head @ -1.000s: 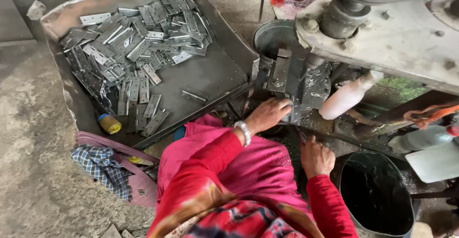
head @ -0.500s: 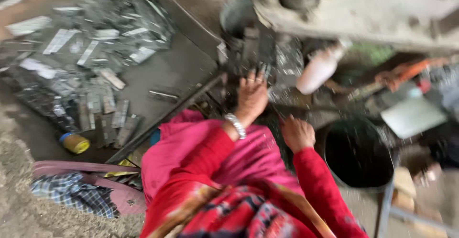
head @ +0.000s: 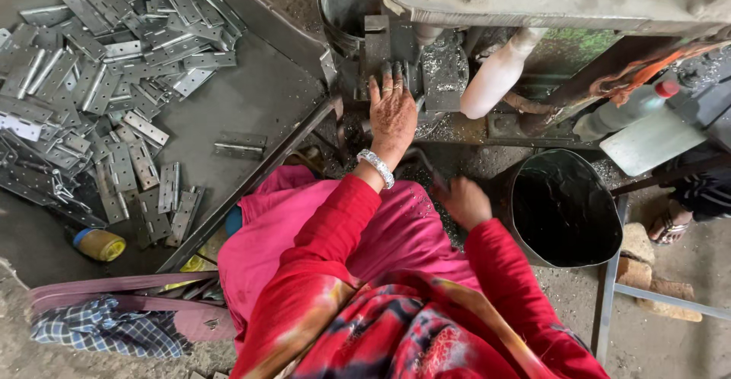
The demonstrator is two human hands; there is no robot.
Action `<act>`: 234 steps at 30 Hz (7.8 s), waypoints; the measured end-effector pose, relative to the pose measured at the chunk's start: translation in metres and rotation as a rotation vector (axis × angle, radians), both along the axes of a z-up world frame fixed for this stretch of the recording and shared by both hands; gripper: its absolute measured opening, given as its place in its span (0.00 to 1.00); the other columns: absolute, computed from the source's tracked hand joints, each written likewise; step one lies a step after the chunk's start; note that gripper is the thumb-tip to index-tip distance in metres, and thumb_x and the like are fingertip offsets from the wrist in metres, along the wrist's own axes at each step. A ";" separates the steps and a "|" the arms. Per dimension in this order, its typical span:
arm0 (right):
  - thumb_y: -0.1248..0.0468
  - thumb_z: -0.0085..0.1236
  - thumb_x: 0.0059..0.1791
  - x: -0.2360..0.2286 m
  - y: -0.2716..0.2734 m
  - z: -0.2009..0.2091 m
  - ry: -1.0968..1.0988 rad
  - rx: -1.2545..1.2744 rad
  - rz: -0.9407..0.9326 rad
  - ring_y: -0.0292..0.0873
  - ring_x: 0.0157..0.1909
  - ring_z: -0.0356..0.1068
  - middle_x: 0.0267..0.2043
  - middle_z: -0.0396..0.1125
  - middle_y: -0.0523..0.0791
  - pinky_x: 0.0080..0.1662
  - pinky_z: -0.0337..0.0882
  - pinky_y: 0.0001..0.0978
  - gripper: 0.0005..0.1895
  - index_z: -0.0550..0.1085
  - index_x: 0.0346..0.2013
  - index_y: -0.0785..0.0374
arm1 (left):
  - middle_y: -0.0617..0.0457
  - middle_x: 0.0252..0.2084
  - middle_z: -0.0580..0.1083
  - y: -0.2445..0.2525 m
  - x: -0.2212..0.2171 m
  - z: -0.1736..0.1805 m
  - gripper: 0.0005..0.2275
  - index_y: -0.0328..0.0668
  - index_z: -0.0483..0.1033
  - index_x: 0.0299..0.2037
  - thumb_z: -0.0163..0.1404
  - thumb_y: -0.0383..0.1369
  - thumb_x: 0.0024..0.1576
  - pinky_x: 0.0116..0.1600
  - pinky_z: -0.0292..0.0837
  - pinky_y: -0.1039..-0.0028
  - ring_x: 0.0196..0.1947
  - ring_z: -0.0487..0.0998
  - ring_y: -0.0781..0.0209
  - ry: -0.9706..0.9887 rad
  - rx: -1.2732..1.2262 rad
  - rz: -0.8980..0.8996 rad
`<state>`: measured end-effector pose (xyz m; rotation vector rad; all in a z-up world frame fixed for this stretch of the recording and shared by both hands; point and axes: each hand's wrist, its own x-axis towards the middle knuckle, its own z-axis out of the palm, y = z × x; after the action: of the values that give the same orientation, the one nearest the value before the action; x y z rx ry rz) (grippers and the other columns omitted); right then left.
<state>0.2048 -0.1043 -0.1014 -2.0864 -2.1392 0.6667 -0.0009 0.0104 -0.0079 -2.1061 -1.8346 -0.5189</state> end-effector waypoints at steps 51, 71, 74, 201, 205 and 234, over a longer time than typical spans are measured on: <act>0.39 0.54 0.50 0.017 -0.006 -0.029 -0.089 0.256 0.055 0.66 0.46 0.73 0.45 0.72 0.60 0.43 0.73 0.58 0.32 0.74 0.49 0.66 | 0.40 0.57 0.74 -0.024 -0.022 0.029 0.16 0.33 0.76 0.56 0.47 0.32 0.59 0.72 0.48 0.43 0.66 0.66 0.43 -0.259 0.064 -0.036; 0.48 0.60 0.57 -0.030 -0.001 0.142 -0.050 0.712 0.059 0.58 0.46 0.73 0.46 0.72 0.51 0.44 0.71 0.50 0.20 0.73 0.46 0.63 | 0.39 0.49 0.77 -0.075 -0.299 -0.020 0.19 0.42 0.78 0.49 0.63 0.36 0.47 0.59 0.68 0.56 0.55 0.74 0.41 -0.384 -0.296 0.325; 0.46 0.59 0.55 -0.034 -0.002 0.142 -0.058 0.661 0.026 0.57 0.43 0.73 0.42 0.72 0.52 0.42 0.72 0.50 0.20 0.74 0.45 0.61 | 0.39 0.46 0.78 -0.079 -0.268 -0.003 0.11 0.44 0.81 0.45 0.57 0.31 0.52 0.56 0.72 0.55 0.51 0.77 0.41 -0.327 -0.293 0.332; 0.39 0.52 0.52 -0.032 -0.003 0.107 -0.089 0.303 -0.078 0.61 0.35 0.76 0.32 0.74 0.57 0.36 0.73 0.54 0.28 0.74 0.43 0.62 | 0.37 0.68 0.67 -0.002 0.013 0.004 0.23 0.27 0.74 0.59 0.42 0.41 0.64 0.76 0.39 0.46 0.73 0.58 0.45 0.089 -0.130 0.000; 0.39 0.47 0.52 -0.021 -0.024 0.047 -0.054 0.086 -0.058 0.63 0.39 0.75 0.33 0.75 0.58 0.41 0.73 0.58 0.26 0.76 0.41 0.58 | 0.38 0.69 0.65 -0.014 -0.001 0.001 0.28 0.26 0.71 0.62 0.46 0.44 0.59 0.73 0.39 0.46 0.71 0.58 0.43 -0.108 0.102 -0.014; 0.33 0.46 0.50 -0.004 -0.012 -0.008 0.018 -0.088 -0.130 0.65 0.47 0.74 0.42 0.74 0.62 0.48 0.73 0.57 0.36 0.78 0.39 0.65 | 0.39 0.61 0.74 -0.009 -0.005 0.017 0.14 0.31 0.83 0.48 0.47 0.30 0.58 0.78 0.36 0.47 0.70 0.64 0.44 -0.058 0.179 -0.072</act>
<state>0.2009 -0.1165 -0.1096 -2.2315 -1.9784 0.7743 -0.0056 0.0014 0.0094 -2.0623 -1.6782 -0.7405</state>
